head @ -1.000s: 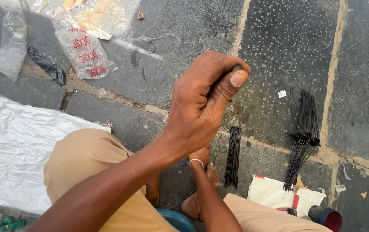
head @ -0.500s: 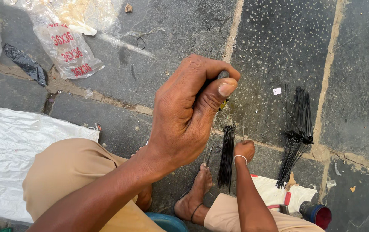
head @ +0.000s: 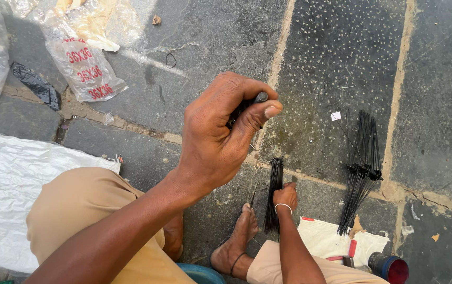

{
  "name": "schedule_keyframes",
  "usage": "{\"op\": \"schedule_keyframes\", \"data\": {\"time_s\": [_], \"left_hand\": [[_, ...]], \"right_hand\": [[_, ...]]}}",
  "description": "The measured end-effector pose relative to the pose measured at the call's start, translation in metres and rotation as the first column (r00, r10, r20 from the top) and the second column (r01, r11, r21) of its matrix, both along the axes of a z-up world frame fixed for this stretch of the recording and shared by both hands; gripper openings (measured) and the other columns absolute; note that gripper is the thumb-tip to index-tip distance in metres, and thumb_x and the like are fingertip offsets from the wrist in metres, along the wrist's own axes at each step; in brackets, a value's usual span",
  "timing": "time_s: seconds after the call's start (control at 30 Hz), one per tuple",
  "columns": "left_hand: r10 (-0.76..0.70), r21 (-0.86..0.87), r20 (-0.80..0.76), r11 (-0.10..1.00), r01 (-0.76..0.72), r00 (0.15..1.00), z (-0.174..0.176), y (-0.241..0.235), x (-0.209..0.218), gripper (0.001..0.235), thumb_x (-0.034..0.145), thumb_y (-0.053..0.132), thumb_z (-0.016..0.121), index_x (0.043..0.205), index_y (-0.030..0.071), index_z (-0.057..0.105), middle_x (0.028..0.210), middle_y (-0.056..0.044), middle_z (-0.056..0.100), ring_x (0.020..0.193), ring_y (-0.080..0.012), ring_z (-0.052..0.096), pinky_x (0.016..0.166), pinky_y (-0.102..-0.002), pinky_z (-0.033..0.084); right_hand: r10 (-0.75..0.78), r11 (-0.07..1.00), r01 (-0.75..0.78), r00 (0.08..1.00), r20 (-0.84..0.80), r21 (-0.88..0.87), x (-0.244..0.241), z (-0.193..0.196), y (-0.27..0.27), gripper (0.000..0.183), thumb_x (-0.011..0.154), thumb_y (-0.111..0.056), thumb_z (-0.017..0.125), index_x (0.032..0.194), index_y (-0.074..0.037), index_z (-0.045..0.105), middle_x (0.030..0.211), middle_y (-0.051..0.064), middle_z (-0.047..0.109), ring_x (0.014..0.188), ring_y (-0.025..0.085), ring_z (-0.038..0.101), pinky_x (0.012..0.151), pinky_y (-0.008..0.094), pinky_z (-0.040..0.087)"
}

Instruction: The person sits on the ground and assembles a mechanical device by inserting thin black metal rods into a central cylindrical component. They handle the rods and the central part by hand, arranging the rods around the device.

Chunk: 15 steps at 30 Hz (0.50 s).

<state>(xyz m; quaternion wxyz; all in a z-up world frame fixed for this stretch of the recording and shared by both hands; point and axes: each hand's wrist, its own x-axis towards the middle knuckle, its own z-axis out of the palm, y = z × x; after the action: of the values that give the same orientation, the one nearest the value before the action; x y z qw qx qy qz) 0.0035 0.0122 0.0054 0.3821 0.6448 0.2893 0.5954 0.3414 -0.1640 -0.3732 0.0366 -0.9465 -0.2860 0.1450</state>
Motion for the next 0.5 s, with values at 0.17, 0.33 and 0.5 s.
{"op": "schedule_keyframes", "data": {"time_s": [0.17, 0.33, 0.5], "left_hand": [[0.028, -0.022, -0.070, 0.999, -0.030, 0.997, -0.001, 0.002, -0.006, 0.013, 0.107, 0.020, 0.071, 0.111, 0.007, 0.072, 0.094, 0.000, 0.066, 0.074, -0.0066, 0.060, 0.063, -0.023, 0.049], [-0.026, -0.084, -0.022, 0.996, 0.024, 0.999, -0.005, 0.005, -0.007, 0.017, 0.105, 0.021, 0.070, 0.114, 0.007, 0.073, 0.103, -0.004, 0.071, 0.082, -0.0075, 0.068, 0.069, -0.024, 0.056], [-0.004, -0.044, 0.006, 0.999, 0.004, 1.000, -0.006, 0.010, -0.004, 0.020, 0.103, 0.026, 0.073, 0.111, 0.008, 0.075, 0.107, -0.005, 0.073, 0.095, -0.0106, 0.069, 0.081, -0.027, 0.059]], "right_hand": [[0.108, 0.994, -0.108, 0.994, 0.022, -0.009, -0.004, -0.008, -0.003, 0.038, 0.080, -0.013, 0.070, 0.114, -0.001, 0.060, 0.115, 0.026, 0.067, 0.107, 0.046, 0.066, 0.093, 0.054, 0.053], [0.041, 0.995, -0.045, 0.998, 0.054, 0.089, 0.003, -0.013, -0.009, 0.031, 0.088, -0.015, 0.065, 0.115, 0.001, 0.066, 0.117, 0.029, 0.069, 0.110, 0.048, 0.066, 0.094, 0.055, 0.053], [0.029, 0.987, -0.040, 0.997, -0.072, -0.153, 0.026, 0.033, 0.011, 0.028, 0.089, -0.020, 0.067, 0.109, -0.001, 0.070, 0.115, 0.028, 0.069, 0.110, 0.046, 0.066, 0.095, 0.054, 0.054]]}}
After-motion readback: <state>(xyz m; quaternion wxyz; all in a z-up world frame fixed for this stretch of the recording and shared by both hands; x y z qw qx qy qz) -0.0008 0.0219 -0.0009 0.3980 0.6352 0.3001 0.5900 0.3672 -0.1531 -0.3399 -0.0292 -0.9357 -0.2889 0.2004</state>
